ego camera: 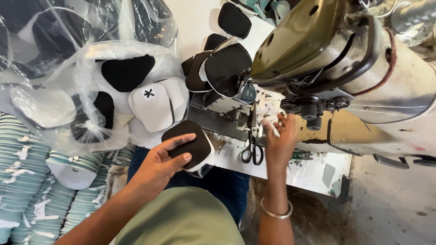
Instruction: The person uses a sewing machine to stitch the edges of black and white shoe parts. They repeatedly pick up a black part, align it with a white part, feed the assembly under the presser foot, and guide it through the machine to sew the perimeter.
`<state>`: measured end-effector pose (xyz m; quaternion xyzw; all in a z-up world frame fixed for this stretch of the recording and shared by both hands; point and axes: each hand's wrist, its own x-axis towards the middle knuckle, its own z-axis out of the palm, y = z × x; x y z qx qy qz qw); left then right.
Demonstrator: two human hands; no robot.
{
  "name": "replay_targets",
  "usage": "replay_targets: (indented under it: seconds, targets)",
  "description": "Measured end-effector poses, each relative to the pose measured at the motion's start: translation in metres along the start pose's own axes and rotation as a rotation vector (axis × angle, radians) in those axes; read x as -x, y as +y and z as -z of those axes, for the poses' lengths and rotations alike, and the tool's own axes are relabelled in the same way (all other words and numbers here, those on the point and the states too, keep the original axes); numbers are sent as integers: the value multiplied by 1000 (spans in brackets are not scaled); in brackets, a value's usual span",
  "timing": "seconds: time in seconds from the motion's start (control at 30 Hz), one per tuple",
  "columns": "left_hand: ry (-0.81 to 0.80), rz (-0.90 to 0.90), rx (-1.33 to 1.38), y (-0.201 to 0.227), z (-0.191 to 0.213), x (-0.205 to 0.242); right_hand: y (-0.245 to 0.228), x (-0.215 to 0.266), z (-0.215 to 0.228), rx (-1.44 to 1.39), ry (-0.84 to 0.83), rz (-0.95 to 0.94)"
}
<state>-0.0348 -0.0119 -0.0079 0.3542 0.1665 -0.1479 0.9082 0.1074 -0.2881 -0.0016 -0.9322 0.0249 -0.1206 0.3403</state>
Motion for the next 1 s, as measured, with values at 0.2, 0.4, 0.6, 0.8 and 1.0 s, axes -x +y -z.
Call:
replay_targets:
  seconds: [0.2,0.4,0.6,0.8,1.0]
  targets:
    - [24,-48,-31,-12,-2,-9,-65,80,18,-296,-327,559]
    - [43,-48,-71,-14,-8,-14,-79,80,18,-205,-317,642]
    - [45,49,-92,-12,-12,-6,-65,84,8,-176,-365,704]
    - [-55,49,-195,3,-8,8,-40,15,17,-208,-9,-282]
    - [-132,5,-432,0,-8,-1,-9,76,0,-759,-547,-336]
